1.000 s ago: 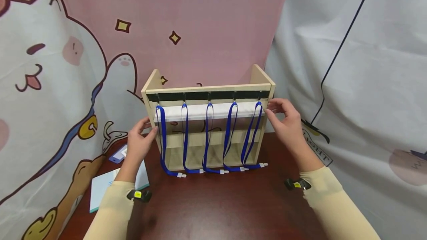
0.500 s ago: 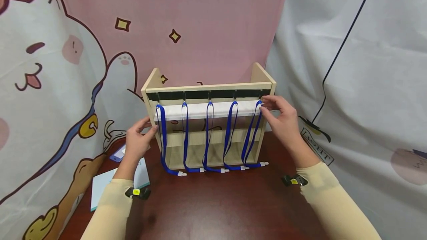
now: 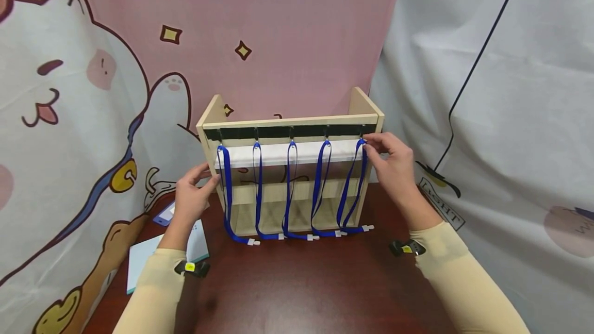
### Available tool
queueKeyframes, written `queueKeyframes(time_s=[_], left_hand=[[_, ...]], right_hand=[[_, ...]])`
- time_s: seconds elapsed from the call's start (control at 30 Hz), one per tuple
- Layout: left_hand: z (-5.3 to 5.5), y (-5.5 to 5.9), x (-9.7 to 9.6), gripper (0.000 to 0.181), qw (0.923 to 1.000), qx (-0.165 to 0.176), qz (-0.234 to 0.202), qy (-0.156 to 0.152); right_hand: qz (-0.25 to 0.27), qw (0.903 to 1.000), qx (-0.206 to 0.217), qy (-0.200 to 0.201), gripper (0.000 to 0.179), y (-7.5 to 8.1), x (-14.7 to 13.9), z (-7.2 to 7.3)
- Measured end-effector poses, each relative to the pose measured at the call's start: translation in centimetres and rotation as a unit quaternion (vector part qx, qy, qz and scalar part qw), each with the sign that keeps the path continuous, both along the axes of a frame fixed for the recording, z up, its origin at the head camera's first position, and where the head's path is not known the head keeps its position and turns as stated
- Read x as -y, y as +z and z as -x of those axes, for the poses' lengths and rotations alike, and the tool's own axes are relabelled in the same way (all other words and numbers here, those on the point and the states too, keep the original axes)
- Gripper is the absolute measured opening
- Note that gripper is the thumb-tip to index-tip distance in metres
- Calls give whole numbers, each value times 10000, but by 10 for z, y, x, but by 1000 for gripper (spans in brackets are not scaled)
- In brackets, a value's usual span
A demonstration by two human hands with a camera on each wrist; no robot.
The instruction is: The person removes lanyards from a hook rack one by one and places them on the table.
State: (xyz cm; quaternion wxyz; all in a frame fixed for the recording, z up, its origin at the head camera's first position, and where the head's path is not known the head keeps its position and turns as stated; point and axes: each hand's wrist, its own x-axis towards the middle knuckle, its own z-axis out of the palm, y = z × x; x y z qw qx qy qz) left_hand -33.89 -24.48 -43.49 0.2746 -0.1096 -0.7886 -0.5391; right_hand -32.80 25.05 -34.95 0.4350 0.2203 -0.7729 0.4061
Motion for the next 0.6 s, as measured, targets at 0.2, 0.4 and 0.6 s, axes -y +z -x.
queueKeyframes(time_s=[0.2, 0.4, 0.6], left_hand=[[-1, 0, -1, 45, 10000, 63, -27, -13], [0, 2, 0, 47, 10000, 96, 16, -18], [1, 3, 1, 47, 9997, 222, 79, 49]], right_hand=[[47, 9998, -166, 40, 18, 8, -1, -2], [172, 9993, -302, 110, 16, 25, 6, -13], [343, 9988, -67, 329, 14, 47, 14, -34]])
